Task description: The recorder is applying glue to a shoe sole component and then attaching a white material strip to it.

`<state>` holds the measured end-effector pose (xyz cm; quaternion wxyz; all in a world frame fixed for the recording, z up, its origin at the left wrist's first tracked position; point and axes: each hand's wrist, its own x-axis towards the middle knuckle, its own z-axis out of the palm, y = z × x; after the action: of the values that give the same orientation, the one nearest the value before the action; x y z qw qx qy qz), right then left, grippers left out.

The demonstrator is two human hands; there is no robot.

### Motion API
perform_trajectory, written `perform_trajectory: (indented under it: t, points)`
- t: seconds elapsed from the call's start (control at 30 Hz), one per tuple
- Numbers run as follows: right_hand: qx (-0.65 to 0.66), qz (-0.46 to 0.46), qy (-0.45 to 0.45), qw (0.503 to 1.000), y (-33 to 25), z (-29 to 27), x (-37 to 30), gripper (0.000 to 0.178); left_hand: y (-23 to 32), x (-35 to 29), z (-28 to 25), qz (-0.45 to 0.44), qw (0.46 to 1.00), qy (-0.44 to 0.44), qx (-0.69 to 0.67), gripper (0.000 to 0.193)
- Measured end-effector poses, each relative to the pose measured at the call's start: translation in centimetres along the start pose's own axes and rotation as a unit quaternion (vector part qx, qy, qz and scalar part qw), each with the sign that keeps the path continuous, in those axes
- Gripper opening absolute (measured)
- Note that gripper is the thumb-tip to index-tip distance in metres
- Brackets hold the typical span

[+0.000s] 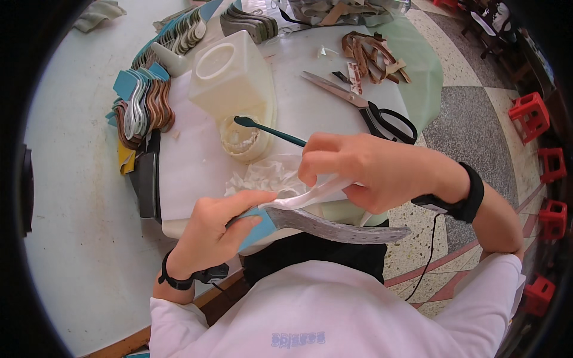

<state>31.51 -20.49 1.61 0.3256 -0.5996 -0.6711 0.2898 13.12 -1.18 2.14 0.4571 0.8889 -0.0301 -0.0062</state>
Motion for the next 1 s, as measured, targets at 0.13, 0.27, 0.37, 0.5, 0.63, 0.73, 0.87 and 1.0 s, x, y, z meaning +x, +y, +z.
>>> perform_trajectory:
  t: [0.13, 0.27, 0.37, 0.5, 0.63, 0.73, 0.87, 1.0]
  points:
    - [-0.092, -0.023, 0.032, 0.995, 0.1, 0.9, 0.0, 0.034, -0.8, 0.0, -0.2, -0.01, 1.0, -0.008, -0.005, 0.036]
    - [-0.078, -0.065, 0.073, 0.992, -0.1, 0.6, -0.1, 0.021, -0.6, 0.1, -0.6, -0.042, 0.999, -0.022, -0.012, 0.036]
    - [-0.023, -0.074, 0.088, 0.993, 0.4, 0.7, 0.1, 0.013, -1.1, 0.0, -0.7, -0.038, 0.999, -0.014, -0.03, 0.036]
    - [0.057, -0.049, 0.086, 0.993, 0.2, 0.5, 0.2, 0.011, -1.4, 0.0, -0.4, -0.007, 0.999, -0.002, -0.044, 0.037]
    - [0.077, -0.058, 0.071, 0.993, -0.1, 0.5, 0.6, 0.01, -1.0, 0.2, -0.6, -0.016, 0.999, -0.004, -0.051, 0.038]
    - [0.087, -0.053, 0.059, 0.993, -0.2, 0.3, 0.7, 0.007, -1.3, 0.1, -0.6, -0.018, 0.997, -0.022, -0.074, 0.038]
    - [0.102, -0.025, 0.038, 0.994, -0.4, 0.1, 0.9, 0.006, -2.1, -0.1, -0.6, -0.013, 0.992, -0.037, -0.122, 0.038]
    - [0.106, -0.037, -0.001, 0.994, -0.8, 0.4, 1.1, 0.007, -2.5, 0.0, -0.5, -0.051, 0.99, -0.044, -0.127, 0.038]
